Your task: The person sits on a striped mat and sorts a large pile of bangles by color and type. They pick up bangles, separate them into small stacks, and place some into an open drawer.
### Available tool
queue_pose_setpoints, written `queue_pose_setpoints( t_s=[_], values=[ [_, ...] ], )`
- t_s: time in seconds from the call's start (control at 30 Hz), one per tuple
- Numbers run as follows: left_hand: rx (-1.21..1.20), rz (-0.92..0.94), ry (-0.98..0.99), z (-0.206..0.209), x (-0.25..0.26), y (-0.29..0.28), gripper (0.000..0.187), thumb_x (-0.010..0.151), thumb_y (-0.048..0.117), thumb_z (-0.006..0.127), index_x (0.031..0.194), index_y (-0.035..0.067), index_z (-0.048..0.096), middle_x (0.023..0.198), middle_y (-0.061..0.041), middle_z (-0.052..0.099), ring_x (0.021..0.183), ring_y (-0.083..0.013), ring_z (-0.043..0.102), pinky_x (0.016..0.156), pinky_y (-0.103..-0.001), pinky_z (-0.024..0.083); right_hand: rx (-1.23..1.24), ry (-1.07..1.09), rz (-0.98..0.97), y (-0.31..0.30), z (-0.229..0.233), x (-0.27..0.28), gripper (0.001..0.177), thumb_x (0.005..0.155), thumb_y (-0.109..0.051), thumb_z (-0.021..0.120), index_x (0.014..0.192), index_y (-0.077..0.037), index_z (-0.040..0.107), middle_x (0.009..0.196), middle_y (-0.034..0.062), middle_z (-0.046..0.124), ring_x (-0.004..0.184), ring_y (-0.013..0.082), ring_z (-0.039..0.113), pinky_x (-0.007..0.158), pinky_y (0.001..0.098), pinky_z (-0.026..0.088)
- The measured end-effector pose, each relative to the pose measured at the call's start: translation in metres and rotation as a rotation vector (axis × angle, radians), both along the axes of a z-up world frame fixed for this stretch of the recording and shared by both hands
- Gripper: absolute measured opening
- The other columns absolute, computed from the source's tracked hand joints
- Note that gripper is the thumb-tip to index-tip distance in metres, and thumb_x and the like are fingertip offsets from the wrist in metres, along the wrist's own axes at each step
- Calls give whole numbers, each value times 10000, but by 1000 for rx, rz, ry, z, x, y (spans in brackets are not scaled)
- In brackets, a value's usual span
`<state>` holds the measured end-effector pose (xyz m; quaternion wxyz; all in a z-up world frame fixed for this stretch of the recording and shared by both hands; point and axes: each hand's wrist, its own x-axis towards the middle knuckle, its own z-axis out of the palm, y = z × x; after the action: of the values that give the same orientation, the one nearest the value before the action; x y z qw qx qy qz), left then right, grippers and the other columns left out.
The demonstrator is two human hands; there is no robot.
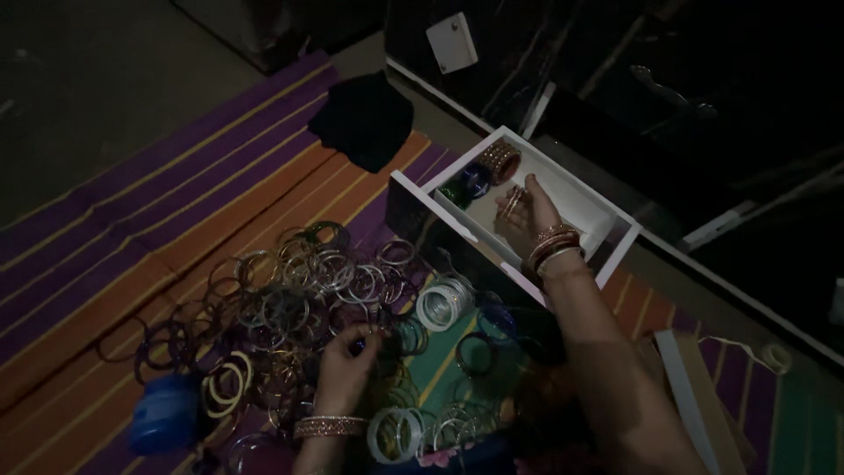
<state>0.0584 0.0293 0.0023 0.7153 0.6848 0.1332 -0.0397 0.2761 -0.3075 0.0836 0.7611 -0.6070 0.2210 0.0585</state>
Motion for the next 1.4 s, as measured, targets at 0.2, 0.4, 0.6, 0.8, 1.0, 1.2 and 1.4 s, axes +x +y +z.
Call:
queue_pose_setpoints(
  t_s=[0.2,0.4,0.6,0.8,1.0,1.2,1.4],
  values=[
    [-21,-45,-46,-5,-1,-3,175,903,139,697,940,-5,790,964,-73,814,918,-118,708,907,-284,518,14,178,-34,0,-35,24,541,949,-503,615,1226,-39,635,1138,120,758,955,222,721,899,350,571],
    [-30,-43,-8,14,-6,-5,185,900,140,708,942,-25,779,951,-82,813,879,-122,701,863,-284,540,-933,188,94,-1,-41,17,389,987,-341,654,1179,-10,720,1179,216,723,1026,340,703,901,428,576],
    [83,1,50,31,-7,-10,223,870,170,760,1025,11,773,941,-39,793,860,-97,686,819,-274,550,-1869,333,961,18,4,-4,278,996,-251,632,1201,-101,743,1277,178,693,1127,347,690,932,436,590],
    [-81,-40,147,38,-8,-16,204,896,177,741,1003,3,752,904,-94,739,791,-160,649,718,-345,538,-1145,-176,238,66,77,-75,314,955,-142,626,1266,-125,661,1295,109,687,1091,251,726,881,387,602],
    [182,-218,-68,39,-9,-17,170,883,154,687,967,38,779,980,-73,756,966,-179,696,894,-326,511,-1054,-926,1149,121,64,-137,780,714,-250,867,1410,-132,537,1314,195,619,1209,389,581,990,537,478],
    [1,-343,-38,34,-12,-17,156,860,118,719,965,16,773,984,-76,770,971,-164,704,919,-297,514,-831,-390,1343,140,67,-157,742,841,-166,729,1501,-209,392,1168,115,680,1142,261,655,1026,444,513],
    [-100,-340,54,29,-11,-19,225,901,163,726,1036,-1,799,968,-46,815,922,-122,718,874,-267,534,-849,-489,1289,122,57,-159,412,837,16,628,1236,-77,589,1148,141,671,1095,283,671,956,429,550]
  ],
)
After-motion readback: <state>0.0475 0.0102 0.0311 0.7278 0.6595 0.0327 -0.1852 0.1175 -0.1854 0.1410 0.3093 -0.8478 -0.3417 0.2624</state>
